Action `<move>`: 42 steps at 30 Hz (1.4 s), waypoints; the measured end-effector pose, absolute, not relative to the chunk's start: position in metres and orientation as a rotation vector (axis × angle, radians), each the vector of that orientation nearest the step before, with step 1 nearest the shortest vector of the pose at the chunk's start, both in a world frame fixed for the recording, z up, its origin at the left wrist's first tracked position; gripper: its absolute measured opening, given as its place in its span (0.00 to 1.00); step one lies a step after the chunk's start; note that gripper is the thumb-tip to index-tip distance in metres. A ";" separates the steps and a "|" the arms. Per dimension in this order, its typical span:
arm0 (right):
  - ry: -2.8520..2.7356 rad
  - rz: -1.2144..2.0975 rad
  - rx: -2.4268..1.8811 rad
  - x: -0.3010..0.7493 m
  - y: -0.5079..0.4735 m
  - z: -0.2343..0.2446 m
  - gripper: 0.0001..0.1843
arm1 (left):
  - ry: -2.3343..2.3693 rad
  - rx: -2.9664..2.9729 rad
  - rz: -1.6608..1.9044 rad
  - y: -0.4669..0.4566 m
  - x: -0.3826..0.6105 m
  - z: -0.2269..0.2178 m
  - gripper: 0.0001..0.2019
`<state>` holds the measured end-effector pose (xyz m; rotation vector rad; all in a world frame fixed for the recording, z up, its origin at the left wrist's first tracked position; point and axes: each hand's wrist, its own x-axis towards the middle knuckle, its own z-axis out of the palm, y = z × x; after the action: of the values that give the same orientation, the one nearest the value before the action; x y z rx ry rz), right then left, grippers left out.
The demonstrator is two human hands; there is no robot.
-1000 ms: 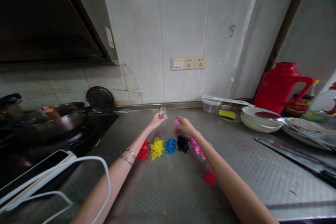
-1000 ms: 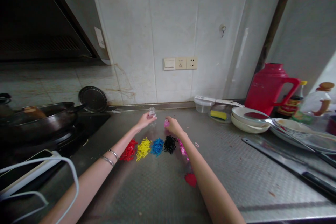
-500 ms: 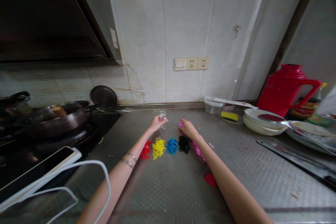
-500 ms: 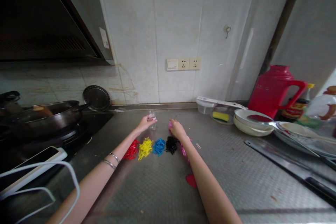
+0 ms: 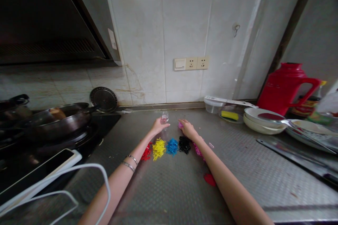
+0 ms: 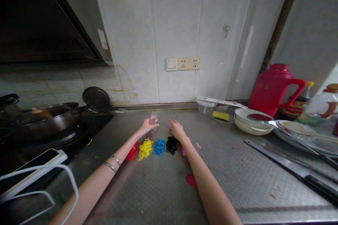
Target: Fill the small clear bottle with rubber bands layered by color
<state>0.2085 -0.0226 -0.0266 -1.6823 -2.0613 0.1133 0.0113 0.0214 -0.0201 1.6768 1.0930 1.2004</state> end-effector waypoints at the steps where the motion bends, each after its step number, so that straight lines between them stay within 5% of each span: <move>1: -2.056 0.102 -1.692 0.209 -0.024 -0.025 0.26 | 1.098 1.678 1.202 0.022 0.011 -0.021 0.22; 24: -1.985 -0.084 -1.637 0.217 -0.032 -0.016 0.20 | 1.378 1.688 1.082 0.018 0.006 -0.020 0.34; 32: -1.877 0.136 -1.353 0.204 -0.031 -0.011 0.23 | 1.394 1.666 0.953 0.002 -0.024 0.012 0.46; 42: -1.788 0.490 -1.247 0.138 -0.008 -0.002 0.41 | 1.521 1.962 0.539 -0.028 -0.101 0.022 0.17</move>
<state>0.1384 -0.0082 -0.0015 -1.2472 -1.7879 0.4897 -0.1010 -0.0283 0.0218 1.9622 1.5206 0.5393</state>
